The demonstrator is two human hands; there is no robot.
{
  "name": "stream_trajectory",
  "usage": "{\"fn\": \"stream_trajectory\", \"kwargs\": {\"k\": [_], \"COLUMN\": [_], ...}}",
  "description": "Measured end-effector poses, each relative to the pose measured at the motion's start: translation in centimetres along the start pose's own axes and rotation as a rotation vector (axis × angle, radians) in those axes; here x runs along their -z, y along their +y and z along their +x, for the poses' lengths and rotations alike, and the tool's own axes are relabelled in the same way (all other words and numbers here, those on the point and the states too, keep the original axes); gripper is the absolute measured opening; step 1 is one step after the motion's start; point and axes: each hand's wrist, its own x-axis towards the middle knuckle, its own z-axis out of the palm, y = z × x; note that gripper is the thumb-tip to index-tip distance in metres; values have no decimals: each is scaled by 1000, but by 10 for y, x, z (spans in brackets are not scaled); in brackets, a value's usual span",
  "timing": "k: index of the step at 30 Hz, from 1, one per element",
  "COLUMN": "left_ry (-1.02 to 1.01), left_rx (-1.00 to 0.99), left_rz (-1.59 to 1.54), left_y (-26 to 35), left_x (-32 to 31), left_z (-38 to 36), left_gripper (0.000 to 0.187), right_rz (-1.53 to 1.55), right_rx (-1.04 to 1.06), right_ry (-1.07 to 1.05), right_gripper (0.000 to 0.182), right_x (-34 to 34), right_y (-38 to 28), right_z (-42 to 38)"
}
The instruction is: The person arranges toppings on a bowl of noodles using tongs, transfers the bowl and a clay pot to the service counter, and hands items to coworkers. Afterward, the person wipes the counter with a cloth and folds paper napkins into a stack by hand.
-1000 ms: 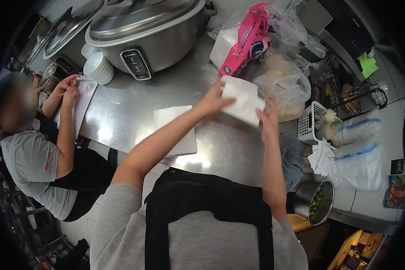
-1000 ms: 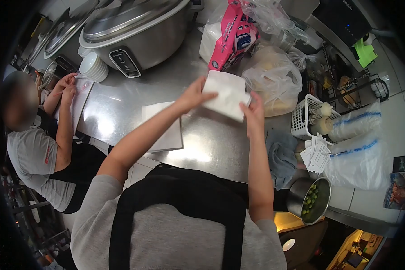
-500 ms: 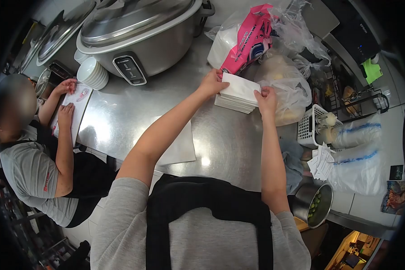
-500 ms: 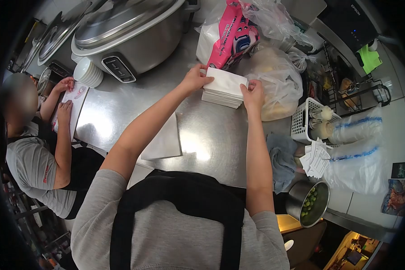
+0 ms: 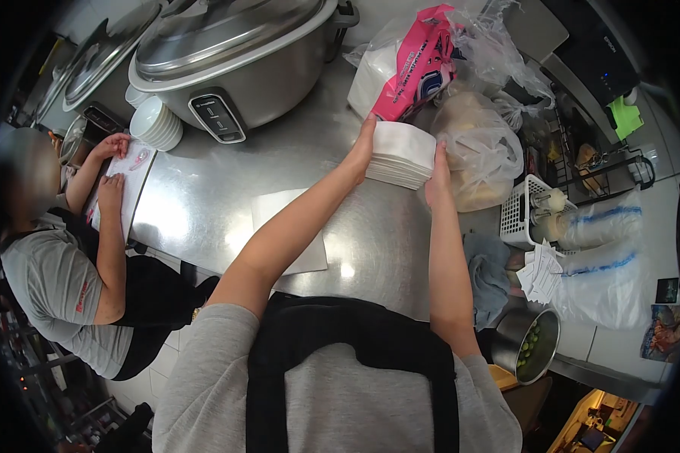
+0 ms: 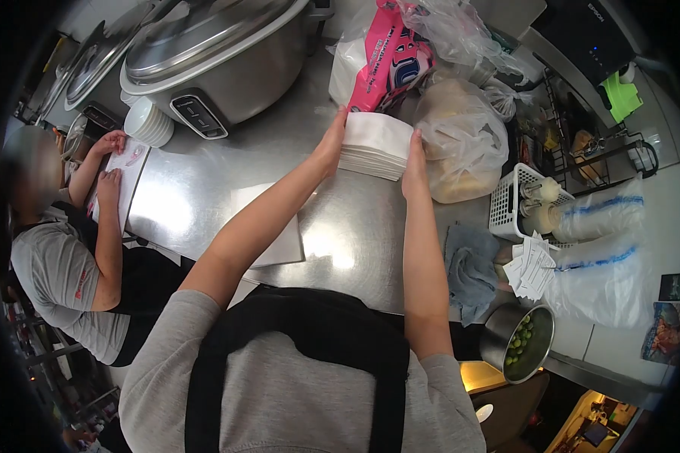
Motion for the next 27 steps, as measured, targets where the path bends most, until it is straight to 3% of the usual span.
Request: {"fn": "stream_trajectory", "kwargs": {"k": [8, 10, 14, 16, 17, 19, 20, 22, 23, 25, 26, 27], "left_ry": [2, 94, 116, 182, 184, -85, -94, -369, -371, -469, -463, -475], "left_rx": [-106, -152, -233, -541, -540, -843, -840, -842, -848, -697, -701, -648], "left_rz": [-26, 70, 203, 891, 889, 1352, 1350, 1469, 1468, 1702, 1704, 1760], "left_y": [27, 15, 2, 10, 21, 43, 48, 57, 58, 60, 60, 59], "left_x": [-10, -11, -1, 7, 11, 15, 13, 8, 5, -3, -6, -8], "left_z": [-33, -24, 0, -6, -11, -23, -22, -16, -13, -6, -4, -1], "left_gripper": [77, 76, 78, 80, 80, 89, 89, 90, 90, 98, 98, 100], "right_rz": [-113, -392, -660, -836, -838, -1290, -1291, -1403, -1405, -1614, -1615, -1705], "right_rx": [17, 143, 247, 299, 298, 335, 327, 730, 733, 723, 730, 632], "right_ry": [20, 160, 177, -16, -18, -155, -150, -464, -459, -681, -682, -709], "right_gripper": [63, 65, 60, 53, 53, 61, 61, 92, 92, 118, 118, 125], "right_x": [6, -3, 11, 20, 16, 7, 3, -6, -8, -11, -10, -9], "right_y": [-6, -7, -11, -30, -44, -75, -83, -95, -94, -85, -82, -80], "right_z": [5, -2, 9, -1, -12, -36, -39, -31, -22, -2, 4, 10]}}
